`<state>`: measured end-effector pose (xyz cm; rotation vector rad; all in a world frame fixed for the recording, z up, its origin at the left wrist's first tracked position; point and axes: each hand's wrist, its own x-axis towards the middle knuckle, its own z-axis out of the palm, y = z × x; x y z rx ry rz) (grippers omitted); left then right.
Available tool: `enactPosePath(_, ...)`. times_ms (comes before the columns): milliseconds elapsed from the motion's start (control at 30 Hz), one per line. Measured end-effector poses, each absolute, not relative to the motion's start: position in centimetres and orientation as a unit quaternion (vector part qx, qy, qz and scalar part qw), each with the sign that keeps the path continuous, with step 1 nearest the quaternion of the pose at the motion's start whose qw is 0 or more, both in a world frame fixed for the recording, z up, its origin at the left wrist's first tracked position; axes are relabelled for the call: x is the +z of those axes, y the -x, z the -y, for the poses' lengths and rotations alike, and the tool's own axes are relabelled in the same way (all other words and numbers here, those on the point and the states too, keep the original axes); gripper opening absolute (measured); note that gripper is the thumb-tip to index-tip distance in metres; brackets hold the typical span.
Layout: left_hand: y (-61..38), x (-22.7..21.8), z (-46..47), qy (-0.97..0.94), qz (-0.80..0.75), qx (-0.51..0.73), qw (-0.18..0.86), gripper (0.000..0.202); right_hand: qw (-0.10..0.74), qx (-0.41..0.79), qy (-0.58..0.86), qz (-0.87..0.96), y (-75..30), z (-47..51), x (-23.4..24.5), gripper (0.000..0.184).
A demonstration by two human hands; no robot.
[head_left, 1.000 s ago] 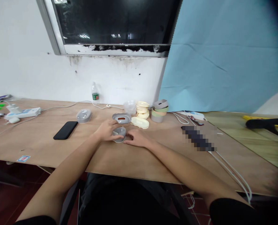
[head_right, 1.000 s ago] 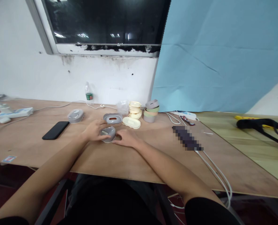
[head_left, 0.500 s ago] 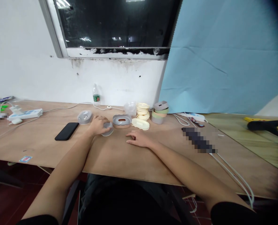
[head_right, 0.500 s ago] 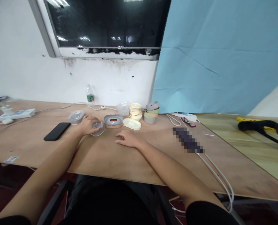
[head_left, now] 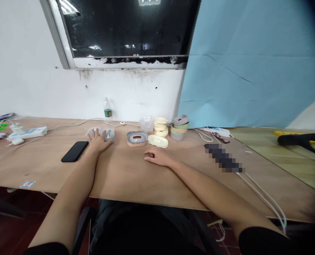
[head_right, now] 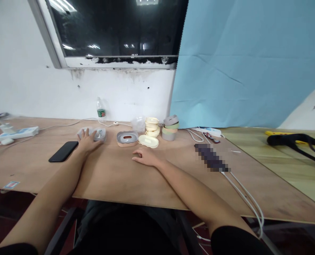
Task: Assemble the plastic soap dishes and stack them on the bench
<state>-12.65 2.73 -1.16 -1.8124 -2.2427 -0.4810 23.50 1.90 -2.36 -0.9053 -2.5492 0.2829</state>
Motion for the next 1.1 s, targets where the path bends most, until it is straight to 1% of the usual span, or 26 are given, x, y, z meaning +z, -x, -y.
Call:
enactPosePath(67, 13.2, -1.2, -2.8, 0.596, 0.78, -0.172, 0.088, 0.078, 0.21, 0.104, 0.331, 0.914, -23.6, -1.9, -2.3, 0.034)
enactPosePath(133, 13.5, -1.1, -2.8, 0.59, 0.786, -0.171, 0.076, 0.076, 0.209, 0.106, 0.334, 0.913, -23.7, -2.0, -2.3, 0.034)
enactPosePath(367, 12.9, -0.6, -2.5, 0.603, 0.781, -0.15, 0.07, 0.075, 0.214, 0.104, 0.337, 0.911, -23.7, -1.9, -2.1, 0.032)
enactPosePath(533, 12.0, 0.2, -2.0, 0.618, 0.773, -0.136, 0.052, 0.077, 0.222, 0.106, 0.352, 0.903, -23.7, -1.6, -1.7, 0.031)
enactPosePath(700, 11.9, 0.8, -2.1, 0.608, 0.782, -0.133, 0.022, 0.08, 0.271, 0.075, 0.38, 0.881, -24.3, -2.1, -1.6, 0.024)
enactPosePath(867, 11.7, 0.6, -2.2, 0.6, 0.785, -0.151, 0.031, 0.075, 0.334, 0.043, 0.418, 0.844, -25.3, -3.2, -1.6, 0.022)
enactPosePath(1100, 11.8, 0.2, -2.4, 0.601, 0.785, -0.15, 0.032, 0.08, 0.345, 0.012, 0.468, 0.814, -25.7, -4.1, -1.7, 0.021)
